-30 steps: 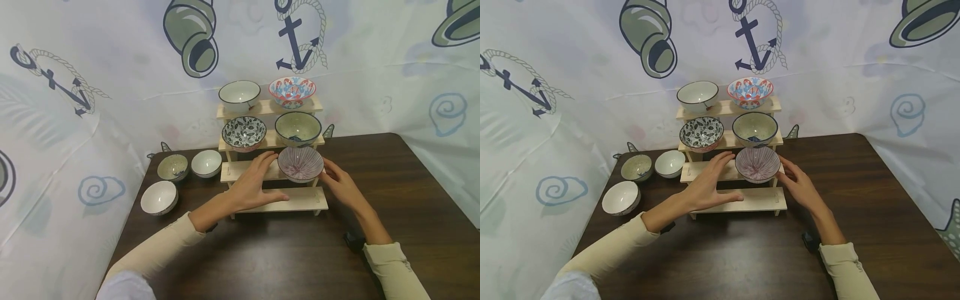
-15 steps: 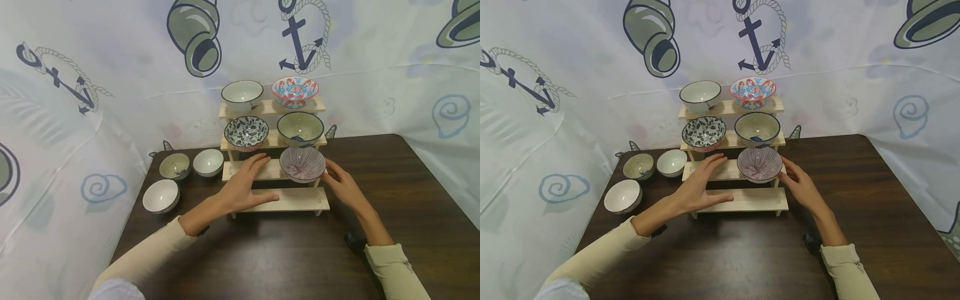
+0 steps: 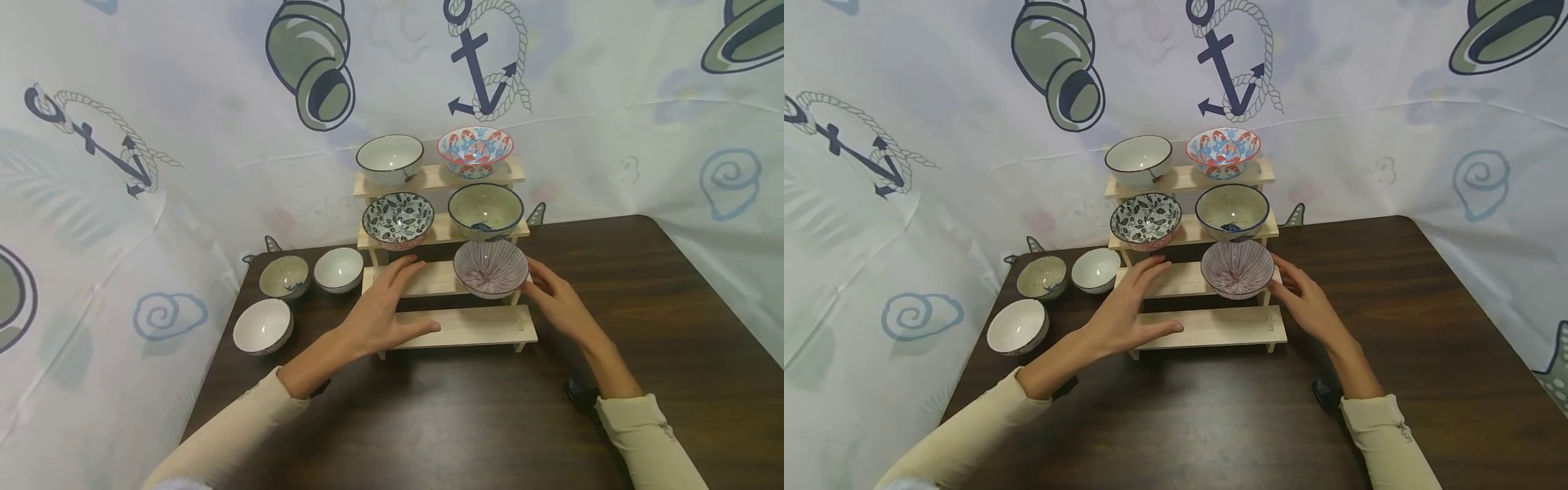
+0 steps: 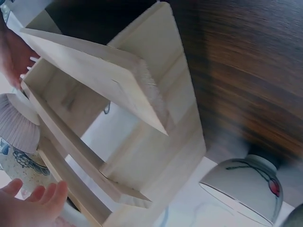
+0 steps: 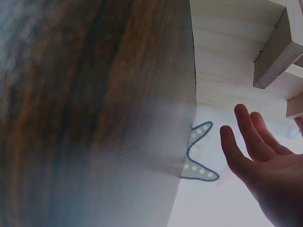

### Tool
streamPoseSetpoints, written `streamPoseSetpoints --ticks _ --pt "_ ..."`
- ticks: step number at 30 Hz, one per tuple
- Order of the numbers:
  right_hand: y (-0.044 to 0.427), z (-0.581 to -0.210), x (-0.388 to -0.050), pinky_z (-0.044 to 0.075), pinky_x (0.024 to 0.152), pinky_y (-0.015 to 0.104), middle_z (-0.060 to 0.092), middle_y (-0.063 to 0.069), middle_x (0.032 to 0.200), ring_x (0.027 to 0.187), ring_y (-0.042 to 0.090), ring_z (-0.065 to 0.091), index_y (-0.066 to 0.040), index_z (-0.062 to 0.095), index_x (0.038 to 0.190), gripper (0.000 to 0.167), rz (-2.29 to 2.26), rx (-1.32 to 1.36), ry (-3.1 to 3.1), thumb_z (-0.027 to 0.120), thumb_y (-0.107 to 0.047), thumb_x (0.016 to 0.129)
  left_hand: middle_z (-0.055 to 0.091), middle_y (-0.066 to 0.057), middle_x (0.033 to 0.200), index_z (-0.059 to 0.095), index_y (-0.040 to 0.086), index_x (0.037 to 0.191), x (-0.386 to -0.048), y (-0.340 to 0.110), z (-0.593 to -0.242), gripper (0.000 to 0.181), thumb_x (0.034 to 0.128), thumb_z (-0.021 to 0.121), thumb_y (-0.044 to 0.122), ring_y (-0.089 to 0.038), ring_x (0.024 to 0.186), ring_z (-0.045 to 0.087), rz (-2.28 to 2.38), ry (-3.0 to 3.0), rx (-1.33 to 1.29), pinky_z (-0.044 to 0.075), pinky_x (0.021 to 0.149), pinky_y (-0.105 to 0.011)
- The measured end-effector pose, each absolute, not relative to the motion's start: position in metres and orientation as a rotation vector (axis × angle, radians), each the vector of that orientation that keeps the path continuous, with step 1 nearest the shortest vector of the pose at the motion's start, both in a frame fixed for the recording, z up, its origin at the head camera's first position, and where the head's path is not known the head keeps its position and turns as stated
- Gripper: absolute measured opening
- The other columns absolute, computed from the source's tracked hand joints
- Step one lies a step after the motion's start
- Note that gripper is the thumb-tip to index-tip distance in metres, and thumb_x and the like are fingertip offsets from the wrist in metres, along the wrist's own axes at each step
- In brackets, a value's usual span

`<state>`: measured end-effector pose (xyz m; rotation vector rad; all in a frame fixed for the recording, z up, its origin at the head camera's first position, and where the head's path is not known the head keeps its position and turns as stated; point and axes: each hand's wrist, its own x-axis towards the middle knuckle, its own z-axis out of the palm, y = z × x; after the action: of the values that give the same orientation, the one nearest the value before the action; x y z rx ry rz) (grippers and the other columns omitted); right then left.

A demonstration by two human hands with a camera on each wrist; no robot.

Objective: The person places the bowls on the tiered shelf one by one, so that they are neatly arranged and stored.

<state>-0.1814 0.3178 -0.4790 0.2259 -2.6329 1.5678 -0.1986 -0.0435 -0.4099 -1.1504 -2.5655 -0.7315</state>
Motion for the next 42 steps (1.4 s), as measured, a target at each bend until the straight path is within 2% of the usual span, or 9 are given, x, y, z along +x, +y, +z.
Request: streamPoseSetpoints --ticks 8,13,21,29,35,42 --pt "0.319 -0.477 -0.178 0.040 0.113 0.066 0.043 0.022 0.160 0.142 0.046 0.049 -0.019 0.029 0.164 0.063 1.570 0.221 -2.648 0.051 -0.039 0.109 0.045 -0.012 0.157 0.047 0.019 0.153 -0.199 -0.060 -0.413 0.092 0.0787 0.083 0.059 -0.032 0.146 0.043 -0.680 -2.556 -1.109 0.035 0.122 -0.051" --pt "0.319 -0.478 -0.179 0.041 0.112 0.065 0.044 0.021 0.159 0.140 0.045 0.050 -0.018 0.030 0.164 0.063 1.552 0.211 -2.648 0.051 -0.040 0.109 0.046 -0.012 0.156 0.049 0.019 0.151 -0.199 -0.069 -0.414 0.088 0.0798 0.083 0.058 -0.036 0.151 0.037 -0.730 -2.597 -1.044 0.028 0.125 -0.056" --pt "0.318 -0.477 -0.180 0.041 0.111 0.066 0.043 0.021 0.160 0.141 0.046 0.049 -0.019 0.031 0.164 0.063 1.558 0.216 -2.649 0.050 -0.042 0.109 0.042 -0.013 0.160 0.047 0.023 0.153 -0.201 -0.089 -0.413 0.086 0.0821 0.080 0.058 -0.036 0.148 0.041 -0.683 -2.642 -0.964 0.040 0.115 -0.060" --pt "0.317 -0.476 -0.181 0.040 0.112 0.066 0.044 0.021 0.160 0.142 0.046 0.049 -0.019 0.030 0.164 0.064 1.572 0.206 -2.649 0.050 -0.043 0.108 0.038 -0.011 0.163 0.045 0.018 0.155 -0.205 -0.108 -0.410 0.089 0.0830 0.080 0.058 -0.037 0.143 0.048 -0.651 -2.649 -0.914 0.051 0.103 -0.060" --pt "0.317 -0.477 -0.181 0.039 0.113 0.066 0.044 0.020 0.160 0.142 0.045 0.048 -0.019 0.030 0.164 0.065 1.580 0.197 -2.648 0.050 -0.044 0.108 0.038 -0.013 0.164 0.042 0.019 0.157 -0.207 -0.117 -0.409 0.091 0.0832 0.080 0.057 -0.039 0.145 0.046 -0.613 -2.652 -0.890 0.046 0.109 -0.061" --pt "0.316 -0.478 -0.179 0.039 0.113 0.066 0.044 0.021 0.159 0.142 0.046 0.048 -0.020 0.030 0.164 0.063 1.592 0.203 -2.646 0.050 -0.042 0.109 0.045 -0.014 0.158 0.045 0.016 0.155 -0.211 -0.125 -0.411 0.090 0.0825 0.081 0.055 -0.038 0.139 0.052 -0.559 -2.596 -0.868 0.046 0.109 -0.059"
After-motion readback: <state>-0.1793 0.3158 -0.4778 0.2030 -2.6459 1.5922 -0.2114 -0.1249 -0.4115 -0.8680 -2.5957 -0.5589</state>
